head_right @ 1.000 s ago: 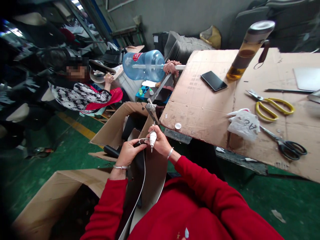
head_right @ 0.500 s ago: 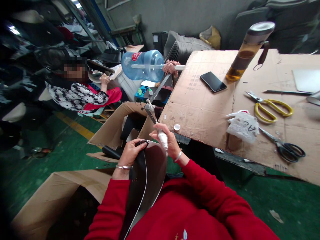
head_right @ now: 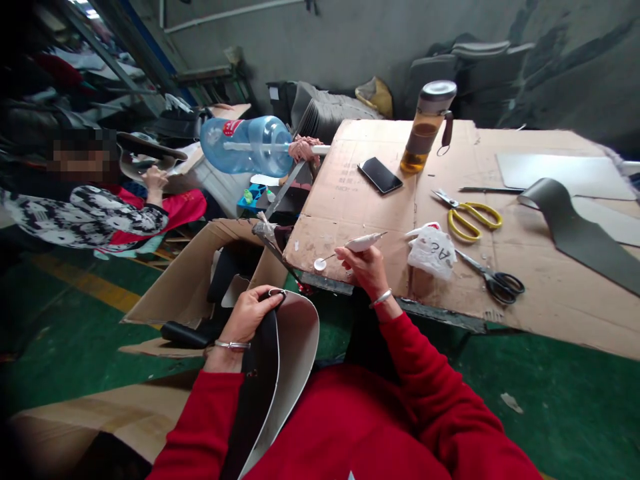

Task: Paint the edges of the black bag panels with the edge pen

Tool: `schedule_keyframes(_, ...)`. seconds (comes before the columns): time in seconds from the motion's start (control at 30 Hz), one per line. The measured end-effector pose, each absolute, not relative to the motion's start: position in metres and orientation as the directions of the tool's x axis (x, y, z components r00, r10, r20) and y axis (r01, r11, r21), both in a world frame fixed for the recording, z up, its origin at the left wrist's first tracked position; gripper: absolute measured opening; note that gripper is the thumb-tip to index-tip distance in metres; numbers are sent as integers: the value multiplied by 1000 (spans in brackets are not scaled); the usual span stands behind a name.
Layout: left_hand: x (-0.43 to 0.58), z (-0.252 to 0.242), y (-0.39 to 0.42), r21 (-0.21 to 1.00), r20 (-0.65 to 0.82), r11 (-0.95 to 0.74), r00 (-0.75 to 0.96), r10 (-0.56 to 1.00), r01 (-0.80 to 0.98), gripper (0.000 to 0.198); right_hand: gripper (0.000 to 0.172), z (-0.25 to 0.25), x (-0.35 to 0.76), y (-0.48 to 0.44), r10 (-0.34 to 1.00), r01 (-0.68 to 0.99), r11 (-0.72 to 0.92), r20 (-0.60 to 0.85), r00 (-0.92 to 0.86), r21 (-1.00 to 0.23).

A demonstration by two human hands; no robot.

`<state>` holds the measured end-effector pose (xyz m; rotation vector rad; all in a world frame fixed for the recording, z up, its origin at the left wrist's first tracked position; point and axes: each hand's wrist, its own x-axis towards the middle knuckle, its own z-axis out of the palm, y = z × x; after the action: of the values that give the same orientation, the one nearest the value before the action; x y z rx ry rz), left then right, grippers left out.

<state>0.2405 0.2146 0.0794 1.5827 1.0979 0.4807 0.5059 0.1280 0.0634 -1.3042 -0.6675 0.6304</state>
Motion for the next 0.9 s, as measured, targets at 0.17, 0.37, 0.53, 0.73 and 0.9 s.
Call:
schedule_keyframes(0.17, 255, 80, 222, 928, -260, 79, 483, 836, 364, 27, 48, 56, 504, 132, 753, 3, 59, 46, 656, -998)
schedule_keyframes(0.37, 273, 75, 214, 926, -322, 148, 518, 792, 348, 28, 48, 50, 502, 132, 750, 172, 30, 136, 647, -985)
schedule_keyframes(0.53, 276, 72, 213, 934, -325, 171, 549, 771, 313, 25, 47, 44, 502, 131, 738, 223, 14, 160, 656, -975)
schedule_keyframes(0.73, 271, 70, 213, 928, -345, 203, 518, 783, 311, 29, 45, 43, 503, 129, 712, 160, 79, 168, 682, -984)
schedule_keyframes(0.9, 270, 73, 211, 935, -330, 185, 548, 769, 303, 30, 45, 50, 502, 126, 652, 52, 160, 145, 745, -986)
